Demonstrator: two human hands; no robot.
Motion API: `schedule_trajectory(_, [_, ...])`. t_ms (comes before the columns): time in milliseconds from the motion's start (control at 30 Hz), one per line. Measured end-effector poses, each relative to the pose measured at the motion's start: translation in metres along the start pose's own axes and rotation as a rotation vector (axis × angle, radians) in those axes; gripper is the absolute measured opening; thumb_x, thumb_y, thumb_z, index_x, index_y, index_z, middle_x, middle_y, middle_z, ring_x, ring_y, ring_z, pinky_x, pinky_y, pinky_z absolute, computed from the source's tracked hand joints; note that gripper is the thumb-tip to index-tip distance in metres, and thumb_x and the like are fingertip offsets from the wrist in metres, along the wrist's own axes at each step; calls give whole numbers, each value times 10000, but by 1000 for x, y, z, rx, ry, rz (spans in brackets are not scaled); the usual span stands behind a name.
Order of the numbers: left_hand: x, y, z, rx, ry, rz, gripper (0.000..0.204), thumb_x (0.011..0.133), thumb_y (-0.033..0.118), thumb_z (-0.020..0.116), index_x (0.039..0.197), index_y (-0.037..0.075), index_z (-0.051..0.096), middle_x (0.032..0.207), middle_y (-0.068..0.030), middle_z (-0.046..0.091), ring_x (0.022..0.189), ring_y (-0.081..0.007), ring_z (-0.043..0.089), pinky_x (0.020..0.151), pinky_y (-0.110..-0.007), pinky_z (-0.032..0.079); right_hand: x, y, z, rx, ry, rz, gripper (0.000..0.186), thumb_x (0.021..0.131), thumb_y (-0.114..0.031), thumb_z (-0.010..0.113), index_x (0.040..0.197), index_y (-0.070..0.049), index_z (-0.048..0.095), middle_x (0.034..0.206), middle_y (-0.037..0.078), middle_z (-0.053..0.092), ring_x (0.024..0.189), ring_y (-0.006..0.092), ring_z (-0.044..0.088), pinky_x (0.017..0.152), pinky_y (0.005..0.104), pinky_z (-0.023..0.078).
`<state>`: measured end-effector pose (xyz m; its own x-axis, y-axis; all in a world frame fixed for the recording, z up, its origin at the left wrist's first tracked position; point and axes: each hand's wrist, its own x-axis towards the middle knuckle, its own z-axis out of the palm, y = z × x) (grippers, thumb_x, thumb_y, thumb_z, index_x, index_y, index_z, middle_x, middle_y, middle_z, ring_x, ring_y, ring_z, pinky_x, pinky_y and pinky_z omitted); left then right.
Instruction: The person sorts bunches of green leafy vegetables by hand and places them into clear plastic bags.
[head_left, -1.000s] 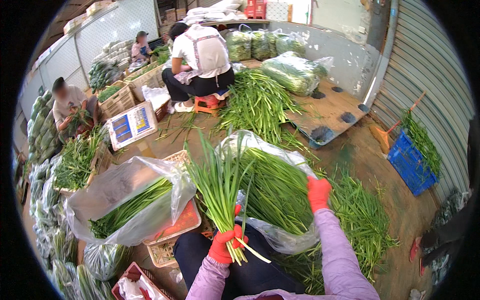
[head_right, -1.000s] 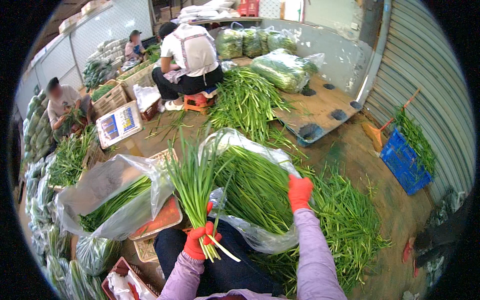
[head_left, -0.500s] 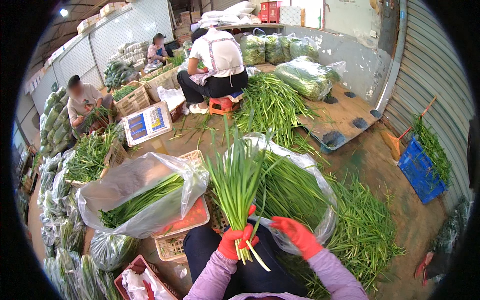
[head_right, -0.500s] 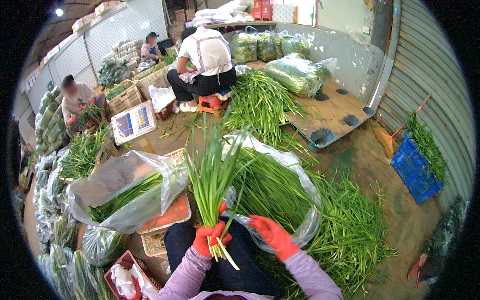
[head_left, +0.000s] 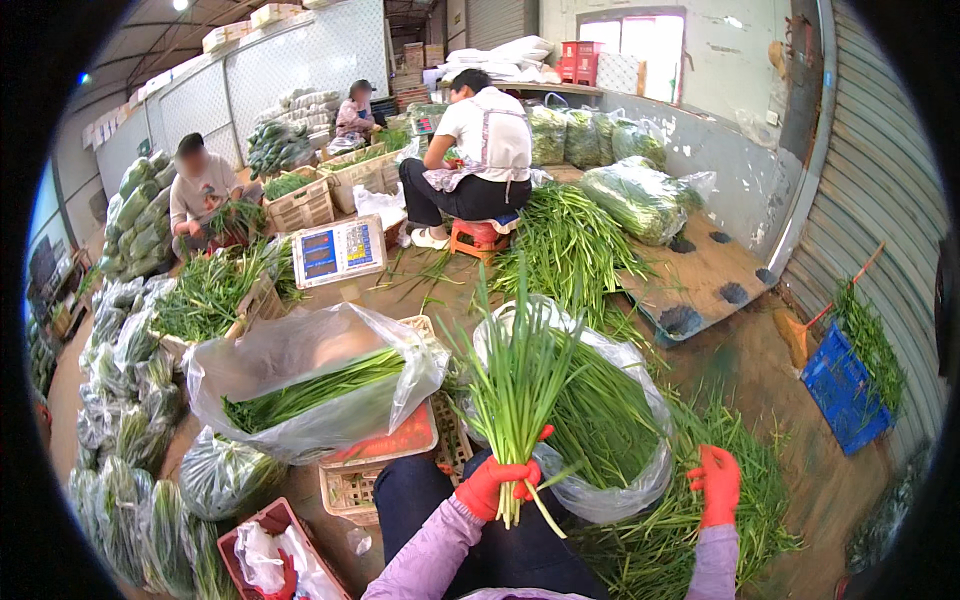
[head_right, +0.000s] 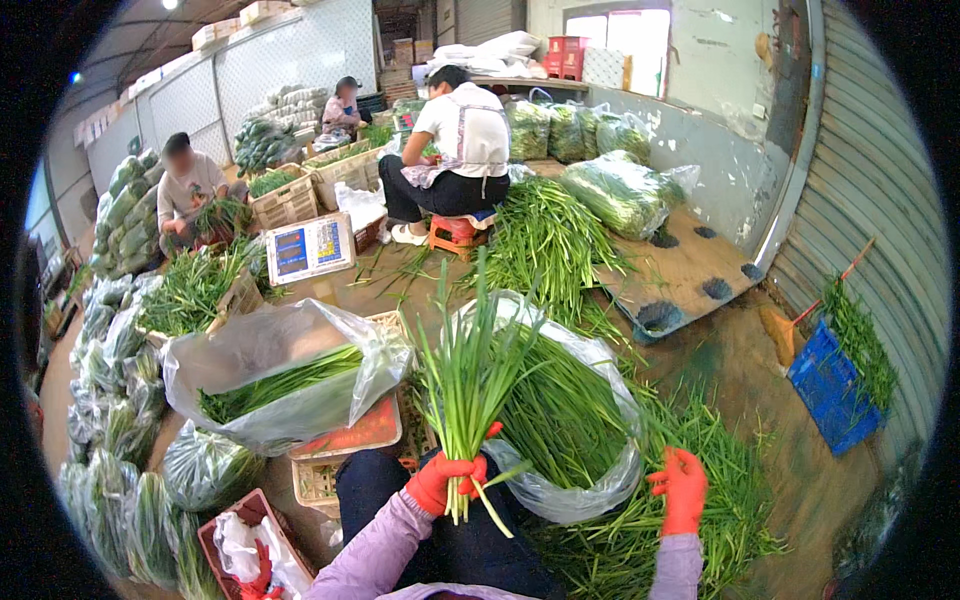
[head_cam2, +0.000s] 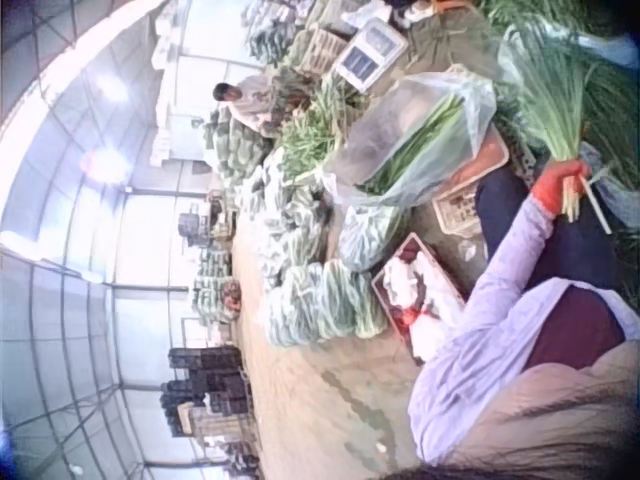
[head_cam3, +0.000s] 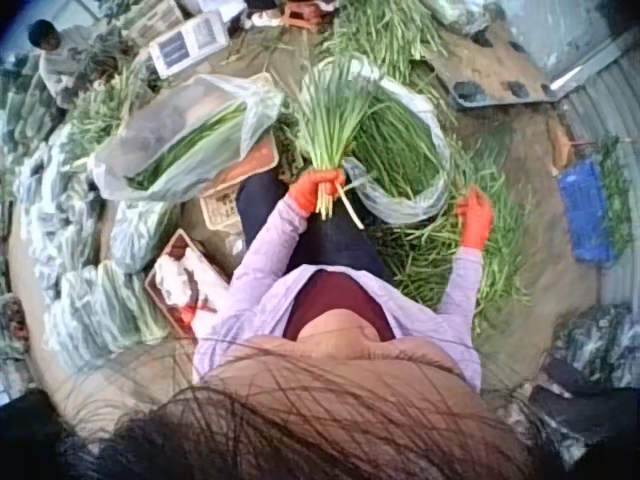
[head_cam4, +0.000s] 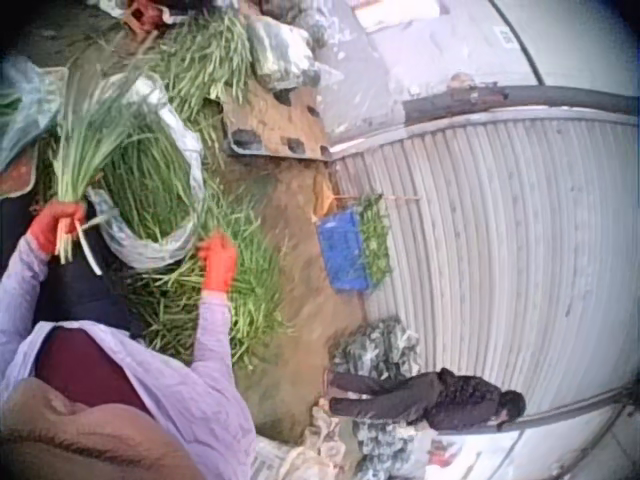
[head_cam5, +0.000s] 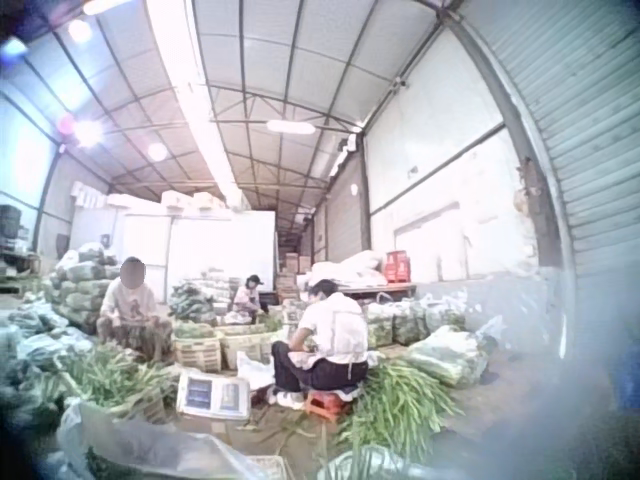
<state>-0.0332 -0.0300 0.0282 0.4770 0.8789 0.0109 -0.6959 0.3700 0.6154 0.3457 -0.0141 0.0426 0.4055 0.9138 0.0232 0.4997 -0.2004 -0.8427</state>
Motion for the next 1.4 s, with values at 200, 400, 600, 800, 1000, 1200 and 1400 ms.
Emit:
schedule_trajectory(200, [32,-13,22,200,135,-35,635,801,80,628,1375,105,359,820,-90,643,594,-110,589,541,-210,478,-60,-22,32,377,-202,-211,403,875,-161,594,1227,-7,473,1119,104,554,1013,205,550,826,268,479])
schedule_trajectory(400, [55,-43,29,584,159,-45,524,785,81,682,1262,35,469,907,-84,654,747,-132,623,612,-254,493,-123,-86,111,310,-591,102,300,957,-295,437,965,-25,567,583,104,612,346,137,463,343,243,358])
schedule_trajectory(600, [51,-25,31,109,139,-150,444,819,103,636,1232,24,494,936,-97,645,724,-149,622,632,-275,512,-94,-95,120,331,-707,113,331,941,-329,471,965,-14,570,621,94,629,429,142,556,392,228,420])
schedule_trajectory(800, [78,-59,-8,252,185,38,348,793,82,654,1121,11,561,893,-83,645,739,-157,623,686,-268,509,-69,-61,146,794,-414,52,456,890,-322,587,1201,-7,481,903,86,661,827,131,627,675,285,515])
schedule_trajectory(1000, [82,-103,-32,-71,299,-133,252,819,103,609,1062,39,594,963,-62,640,822,-173,615,737,-302,503,-74,-98,135,-95,15,-908,212,813,-138,638,993,-28,659,867,168,650,796,302,630,701,372,490])
schedule_trajectory(1200, [82,-75,-7,-246,196,-186,345,838,82,588,1181,66,556,1102,-49,612,976,-155,580,847,-286,463,-77,-107,130,-251,31,-1027,162,784,-114,646,925,-39,671,778,140,611,667,291,585,556,389,445])
schedule_trajectory(1400, [85,-68,-6,-361,96,-212,361,841,90,592,1195,67,532,1016,-88,631,903,-179,607,800,-306,485,-98,-104,132,-123,-29,-927,189,799,-147,636,939,-24,661,928,170,621,784,329,604,680,396,482])
